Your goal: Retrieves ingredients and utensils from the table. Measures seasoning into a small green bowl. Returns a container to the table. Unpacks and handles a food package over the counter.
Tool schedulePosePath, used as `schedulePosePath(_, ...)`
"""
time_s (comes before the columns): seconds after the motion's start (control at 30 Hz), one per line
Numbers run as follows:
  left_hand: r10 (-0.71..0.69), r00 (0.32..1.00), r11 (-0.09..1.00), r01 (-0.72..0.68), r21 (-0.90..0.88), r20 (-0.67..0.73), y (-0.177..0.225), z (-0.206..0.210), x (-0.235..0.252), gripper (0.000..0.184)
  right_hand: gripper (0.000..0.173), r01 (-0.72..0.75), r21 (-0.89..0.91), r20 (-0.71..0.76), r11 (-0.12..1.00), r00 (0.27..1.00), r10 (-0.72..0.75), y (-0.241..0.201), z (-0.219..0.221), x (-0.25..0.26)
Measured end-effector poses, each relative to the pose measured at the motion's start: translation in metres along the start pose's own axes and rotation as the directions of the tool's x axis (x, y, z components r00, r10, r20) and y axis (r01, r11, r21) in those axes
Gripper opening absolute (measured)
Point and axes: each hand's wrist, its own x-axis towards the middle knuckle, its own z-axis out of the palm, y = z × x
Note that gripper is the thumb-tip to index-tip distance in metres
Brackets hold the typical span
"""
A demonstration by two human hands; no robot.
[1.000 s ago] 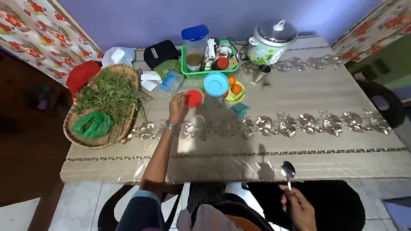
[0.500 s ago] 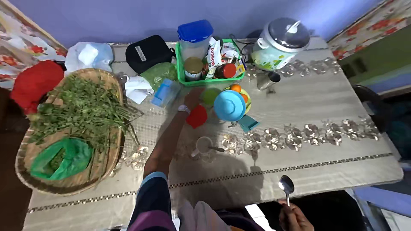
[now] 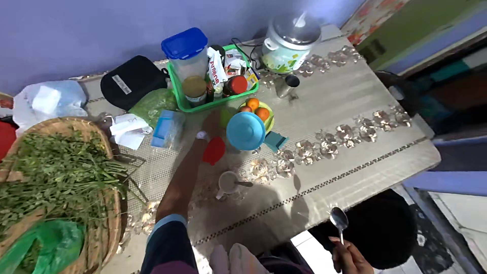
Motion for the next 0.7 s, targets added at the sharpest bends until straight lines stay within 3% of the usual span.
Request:
schedulePosePath(0.1,0.120,0.968,0.983,-0.147,-0.109,-0.222,-0.053,0.002,0.002,0.089,0.021,-0.016,0.011,-0.002,1.000,1.000,0.016,0.009,-0.003,-0.005)
schedulePosePath(0.13,0.181,0.896,0.962,-0.247,-0.115,-0.405,-0.084,0.014,0.016,0.096,0.021,-0.022,0.021,-0.003,1.000,1.000,0.022,0.012,-0.004,-0.005)
schedulePosePath(0.17,0.206,0.840,0.938,-0.315,-0.143,-0.502,-0.105,0.014,0.018,0.101,0.021,-0.024,0.030,-0.002,0.999,1.000,0.024,0.015,-0.004,-0.003)
schedulePosePath(0.23,0.181,0.811,0.887,-0.379,-0.265,-0.556,-0.116,-0.007,-0.009,0.104,0.021,-0.023,0.047,0.001,0.999,1.000,0.023,0.017,-0.005,-0.001)
schedulePosePath(0.3,0.140,0.822,0.830,-0.402,-0.388,-0.552,-0.109,-0.027,-0.058,0.097,0.022,-0.021,0.063,0.017,0.998,1.000,0.020,0.020,-0.008,0.000)
schedulePosePath(0.4,0.286,0.761,0.705,-0.578,-0.410,-0.582,-0.101,-0.038,-0.108,0.077,0.021,0.008,0.096,0.028,0.995,1.000,-0.010,0.030,-0.013,0.000)
schedulePosePath(0.53,0.469,0.622,0.381,-0.783,-0.493,-0.627,-0.054,-0.032,-0.132,0.096,0.023,0.052,0.098,0.009,0.994,0.999,-0.053,0.044,-0.032,-0.010)
schedulePosePath(0.7,0.609,0.476,0.017,-0.807,-0.590,-0.635,0.051,0.009,-0.160,0.096,0.025,0.078,0.158,-0.093,0.984,0.994,-0.064,0.085,-0.084,-0.033)
